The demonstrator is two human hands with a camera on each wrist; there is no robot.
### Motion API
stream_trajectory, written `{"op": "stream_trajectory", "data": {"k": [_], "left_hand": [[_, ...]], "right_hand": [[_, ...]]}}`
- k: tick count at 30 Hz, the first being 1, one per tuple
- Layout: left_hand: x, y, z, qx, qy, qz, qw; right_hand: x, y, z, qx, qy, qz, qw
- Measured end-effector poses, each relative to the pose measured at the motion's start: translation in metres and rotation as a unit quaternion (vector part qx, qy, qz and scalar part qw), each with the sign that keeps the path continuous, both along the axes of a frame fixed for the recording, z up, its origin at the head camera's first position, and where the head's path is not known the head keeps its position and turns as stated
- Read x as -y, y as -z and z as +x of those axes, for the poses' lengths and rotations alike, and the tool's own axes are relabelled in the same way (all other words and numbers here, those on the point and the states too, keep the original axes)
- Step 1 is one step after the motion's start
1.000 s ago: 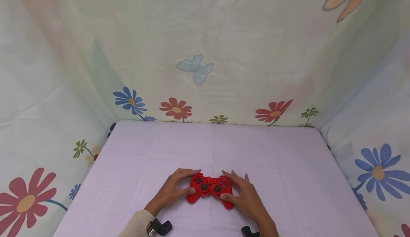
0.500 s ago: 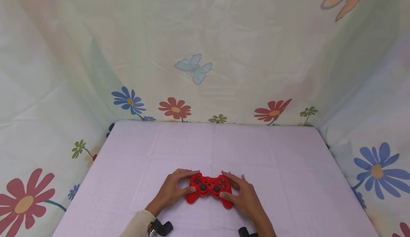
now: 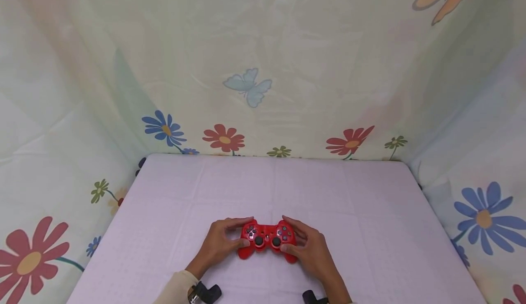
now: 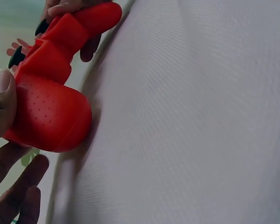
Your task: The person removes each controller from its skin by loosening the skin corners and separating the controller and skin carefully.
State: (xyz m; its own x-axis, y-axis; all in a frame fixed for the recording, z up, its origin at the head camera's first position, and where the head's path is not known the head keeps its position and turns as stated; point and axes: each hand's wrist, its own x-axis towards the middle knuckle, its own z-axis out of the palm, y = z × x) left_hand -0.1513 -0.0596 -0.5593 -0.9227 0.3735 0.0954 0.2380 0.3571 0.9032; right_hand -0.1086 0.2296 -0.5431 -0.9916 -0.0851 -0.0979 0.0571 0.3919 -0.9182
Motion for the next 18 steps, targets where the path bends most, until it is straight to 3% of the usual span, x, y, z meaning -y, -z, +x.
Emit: {"op": "stream_trajectory", "data": {"k": [7,14,18], "left_hand": [[0.001,-0.004,-0.001,0.033,-0.005,0.049,0.9982],[0.002,-0.011,-0.005,0.004,-0.023,0.054,0.9983],[0.004,-0.013,-0.006,-0.022,-0.039,0.054,0.9975]], "right_hand": [[0.003,-0.002,-0.004,-0.026,0.011,-0.021,0.999],[0.008,-0.003,-0.008,-0.051,0.013,-0.048,0.997],[0.014,-0.002,-0.012,-0.093,0.012,-0.051,0.994]]}}
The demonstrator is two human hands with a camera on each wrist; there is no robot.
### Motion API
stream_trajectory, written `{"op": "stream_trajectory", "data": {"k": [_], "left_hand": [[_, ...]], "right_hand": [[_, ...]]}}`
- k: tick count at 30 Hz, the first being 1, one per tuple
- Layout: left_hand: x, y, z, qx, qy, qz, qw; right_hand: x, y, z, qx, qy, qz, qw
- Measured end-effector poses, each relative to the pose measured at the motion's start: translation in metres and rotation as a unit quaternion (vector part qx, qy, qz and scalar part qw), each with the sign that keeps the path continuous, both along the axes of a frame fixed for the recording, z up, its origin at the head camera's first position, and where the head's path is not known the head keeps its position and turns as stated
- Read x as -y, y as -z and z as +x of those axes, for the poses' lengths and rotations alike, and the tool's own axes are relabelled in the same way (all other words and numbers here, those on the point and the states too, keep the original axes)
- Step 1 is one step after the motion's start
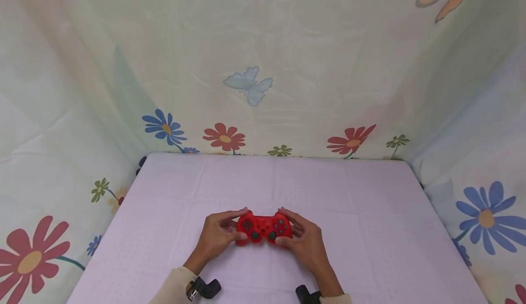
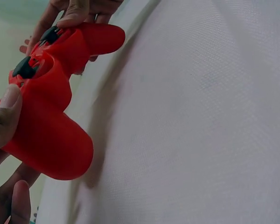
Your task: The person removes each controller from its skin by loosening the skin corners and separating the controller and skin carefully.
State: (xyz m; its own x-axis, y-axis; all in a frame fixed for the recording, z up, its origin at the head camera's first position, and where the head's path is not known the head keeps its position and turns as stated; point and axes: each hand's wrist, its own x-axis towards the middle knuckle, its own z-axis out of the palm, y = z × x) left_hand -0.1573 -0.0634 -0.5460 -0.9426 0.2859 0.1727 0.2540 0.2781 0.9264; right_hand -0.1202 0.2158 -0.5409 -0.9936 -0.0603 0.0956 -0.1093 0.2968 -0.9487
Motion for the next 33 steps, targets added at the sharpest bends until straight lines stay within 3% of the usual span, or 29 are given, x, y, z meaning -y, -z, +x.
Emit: {"op": "stream_trajectory", "data": {"k": [5,11,24,33], "left_hand": [[0.001,-0.001,-0.001,-0.021,-0.022,0.008,0.9995],[0.003,0.002,0.001,-0.049,-0.033,0.005,0.9982],[0.007,0.004,0.003,-0.062,-0.025,-0.004,0.9978],[0.009,0.002,0.004,-0.044,-0.018,0.012,0.9988]], "right_hand": [[0.008,0.004,-0.003,-0.077,0.004,0.021,0.997],[0.012,0.012,-0.005,-0.133,0.006,0.034,0.991],[0.012,0.013,-0.003,-0.143,0.003,0.039,0.989],[0.010,0.013,0.000,-0.142,0.002,0.032,0.989]]}}
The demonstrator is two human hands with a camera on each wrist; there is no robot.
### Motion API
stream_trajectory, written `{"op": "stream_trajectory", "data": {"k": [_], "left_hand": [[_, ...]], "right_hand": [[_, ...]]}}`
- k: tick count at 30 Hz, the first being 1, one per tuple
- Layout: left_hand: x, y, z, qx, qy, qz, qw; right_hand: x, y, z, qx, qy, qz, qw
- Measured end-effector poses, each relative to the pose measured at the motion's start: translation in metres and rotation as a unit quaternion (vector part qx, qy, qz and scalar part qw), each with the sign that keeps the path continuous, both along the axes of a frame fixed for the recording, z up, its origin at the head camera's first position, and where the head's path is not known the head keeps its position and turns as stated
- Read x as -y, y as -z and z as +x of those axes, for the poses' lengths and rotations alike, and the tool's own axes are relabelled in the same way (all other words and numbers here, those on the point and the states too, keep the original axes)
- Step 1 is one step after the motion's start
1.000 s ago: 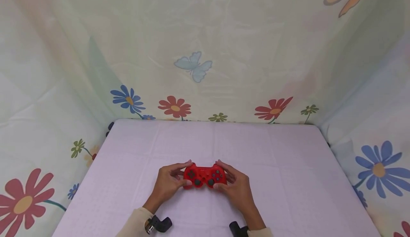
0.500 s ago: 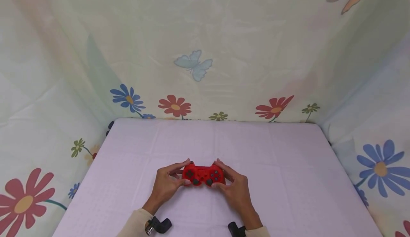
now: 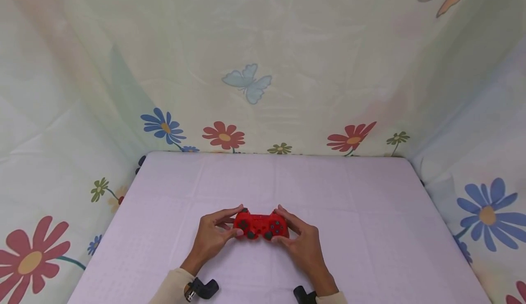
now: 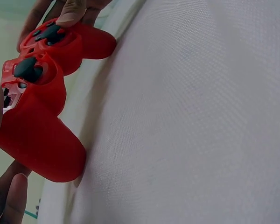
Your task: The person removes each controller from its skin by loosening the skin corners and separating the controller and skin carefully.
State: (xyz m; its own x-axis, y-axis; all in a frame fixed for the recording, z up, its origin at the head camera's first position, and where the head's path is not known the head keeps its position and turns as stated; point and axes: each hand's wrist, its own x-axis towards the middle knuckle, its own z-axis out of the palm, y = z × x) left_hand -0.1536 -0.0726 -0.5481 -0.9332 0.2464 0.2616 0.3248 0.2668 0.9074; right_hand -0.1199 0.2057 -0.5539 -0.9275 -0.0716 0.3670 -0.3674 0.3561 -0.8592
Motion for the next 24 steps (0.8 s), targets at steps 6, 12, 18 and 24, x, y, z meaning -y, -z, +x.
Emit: {"op": "stream_trajectory", "data": {"k": [6,12,18,24], "left_hand": [[0.001,-0.003,-0.001,0.012,0.007,-0.012,0.9998],[0.003,-0.005,-0.003,0.023,0.016,-0.032,0.9991],[0.005,-0.008,-0.004,0.029,0.028,-0.051,0.9979],[0.006,-0.011,-0.004,0.025,0.043,-0.056,0.9972]], "right_hand": [[-0.002,-0.003,0.003,0.016,-0.015,-0.020,1.000],[-0.009,-0.007,0.004,0.040,-0.043,-0.026,0.998],[-0.017,-0.007,-0.001,0.054,-0.076,-0.024,0.995],[-0.021,-0.009,-0.003,0.071,-0.085,-0.012,0.994]]}}
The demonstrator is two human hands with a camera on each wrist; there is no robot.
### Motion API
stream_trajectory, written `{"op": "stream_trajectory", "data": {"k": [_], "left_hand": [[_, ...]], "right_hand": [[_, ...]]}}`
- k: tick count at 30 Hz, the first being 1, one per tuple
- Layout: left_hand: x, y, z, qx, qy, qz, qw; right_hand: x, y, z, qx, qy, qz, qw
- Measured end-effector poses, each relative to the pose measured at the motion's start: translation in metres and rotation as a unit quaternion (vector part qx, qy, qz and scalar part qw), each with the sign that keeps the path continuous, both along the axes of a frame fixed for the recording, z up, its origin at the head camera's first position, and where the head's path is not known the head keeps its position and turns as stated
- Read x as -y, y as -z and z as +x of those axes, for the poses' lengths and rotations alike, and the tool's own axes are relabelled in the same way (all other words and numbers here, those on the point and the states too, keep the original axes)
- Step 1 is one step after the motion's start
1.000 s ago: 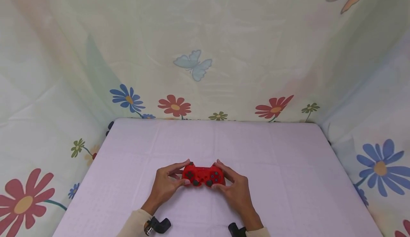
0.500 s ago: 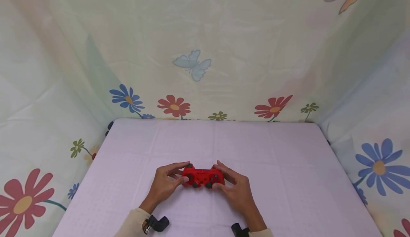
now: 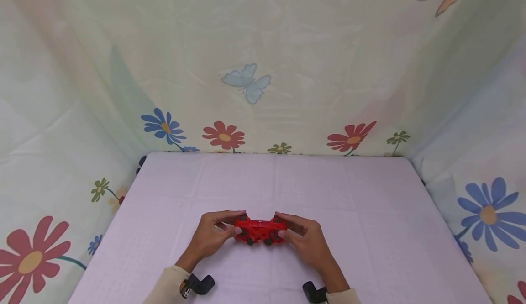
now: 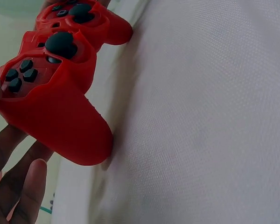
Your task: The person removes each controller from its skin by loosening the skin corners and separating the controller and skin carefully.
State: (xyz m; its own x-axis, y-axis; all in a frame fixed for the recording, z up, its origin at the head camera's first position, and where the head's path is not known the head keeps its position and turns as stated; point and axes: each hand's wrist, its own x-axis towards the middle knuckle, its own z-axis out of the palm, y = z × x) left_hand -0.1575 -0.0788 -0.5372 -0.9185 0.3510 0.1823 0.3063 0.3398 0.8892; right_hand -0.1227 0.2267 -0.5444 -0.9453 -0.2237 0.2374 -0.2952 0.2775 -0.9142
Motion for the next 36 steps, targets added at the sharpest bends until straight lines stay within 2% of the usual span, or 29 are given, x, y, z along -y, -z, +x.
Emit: {"op": "stream_trajectory", "data": {"k": [4,15,21,26,36], "left_hand": [[0.001,-0.001,0.000,-0.008,0.007,-0.001,0.9999],[0.002,-0.005,0.003,0.004,0.004,-0.004,1.0000],[0.001,-0.007,0.006,0.010,0.003,0.009,0.9999],[0.001,-0.011,0.008,0.007,-0.001,0.015,0.9999],[-0.001,-0.012,0.008,0.000,-0.012,0.024,0.9996]], "right_hand": [[-0.001,-0.001,0.000,0.008,-0.004,0.003,1.000],[-0.006,-0.013,-0.001,0.068,-0.031,0.011,0.997],[-0.005,-0.017,0.000,0.081,-0.021,0.030,0.996],[-0.003,-0.021,0.002,0.078,-0.003,0.045,0.996],[-0.001,-0.019,0.003,0.039,0.005,0.029,0.999]]}}
